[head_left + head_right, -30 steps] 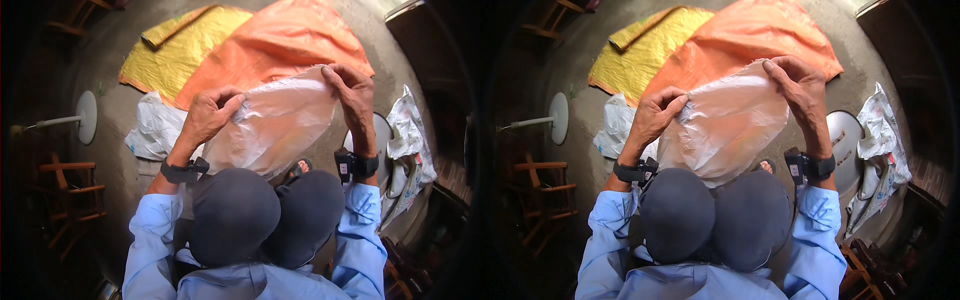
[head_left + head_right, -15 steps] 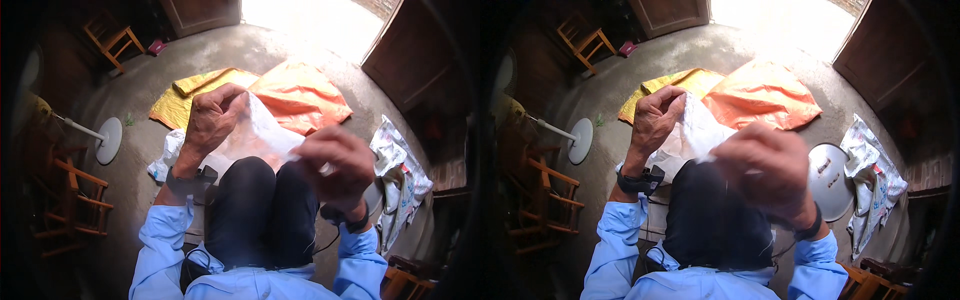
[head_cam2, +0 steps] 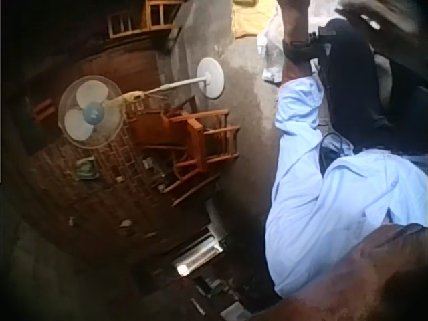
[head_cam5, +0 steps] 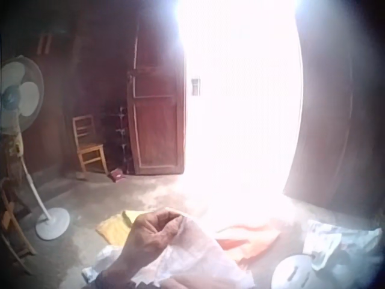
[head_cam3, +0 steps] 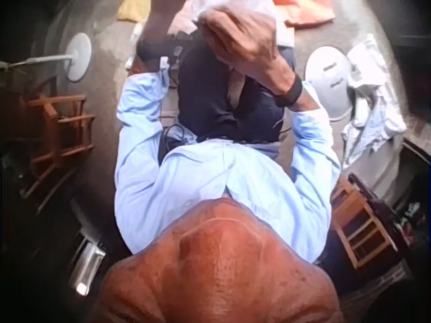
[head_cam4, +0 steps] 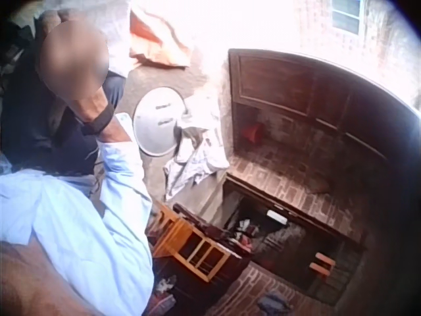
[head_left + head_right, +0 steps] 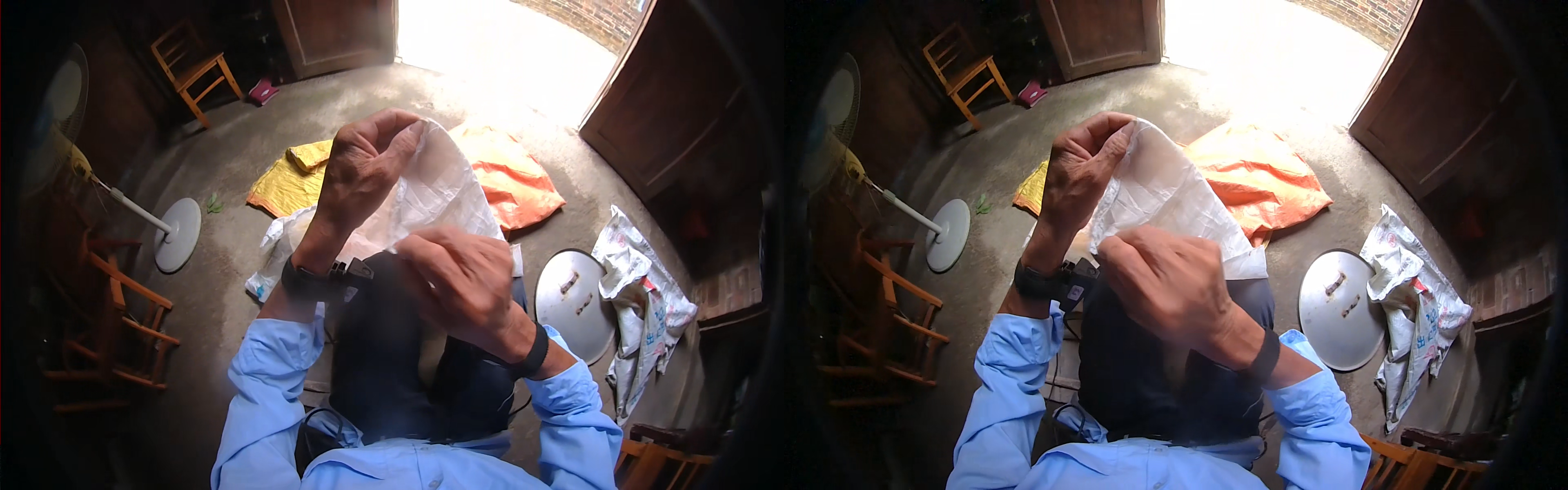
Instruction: The recorder is sewing two large plastic/woven bags together using a needle and thread, then cuts the thread with scissors and spreads the bags on the floor.
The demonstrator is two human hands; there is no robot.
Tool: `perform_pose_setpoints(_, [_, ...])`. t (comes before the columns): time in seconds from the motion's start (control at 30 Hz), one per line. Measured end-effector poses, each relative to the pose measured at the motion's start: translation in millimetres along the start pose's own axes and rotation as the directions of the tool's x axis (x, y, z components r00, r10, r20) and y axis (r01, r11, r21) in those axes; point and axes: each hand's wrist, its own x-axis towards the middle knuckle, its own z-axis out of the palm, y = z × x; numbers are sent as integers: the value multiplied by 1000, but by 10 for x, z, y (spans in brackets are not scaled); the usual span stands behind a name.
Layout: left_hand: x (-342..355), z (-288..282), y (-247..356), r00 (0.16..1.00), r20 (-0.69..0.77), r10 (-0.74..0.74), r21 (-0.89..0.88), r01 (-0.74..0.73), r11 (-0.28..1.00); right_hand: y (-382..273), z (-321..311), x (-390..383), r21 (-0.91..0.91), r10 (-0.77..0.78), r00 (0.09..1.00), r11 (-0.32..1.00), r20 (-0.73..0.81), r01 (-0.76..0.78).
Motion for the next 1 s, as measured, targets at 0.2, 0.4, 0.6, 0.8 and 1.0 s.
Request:
perform_pose_setpoints(0.2, [105,-36,71,995,97,25,19,-27,999,-40,-68,75,194,14,975,979,221,-59])
perform_pose_setpoints(0.4, [-7,-66,37,979,187,80,-16,-78,997,292,-542,270,12,186,983,983,-8,-186])
perform_pose_setpoints(0.6, [-49,-33,79,962,246,117,44,-132,990,475,-494,420,-66,94,995,994,27,-92])
perform_pose_setpoints(0.8, [-52,-45,135,948,241,206,69,-229,971,463,-493,526,-35,169,986,985,-1,-169])
perform_pose_setpoints(1.0, [58,-142,314,934,268,236,155,-283,947,522,-489,686,-90,64,998,994,26,-61])
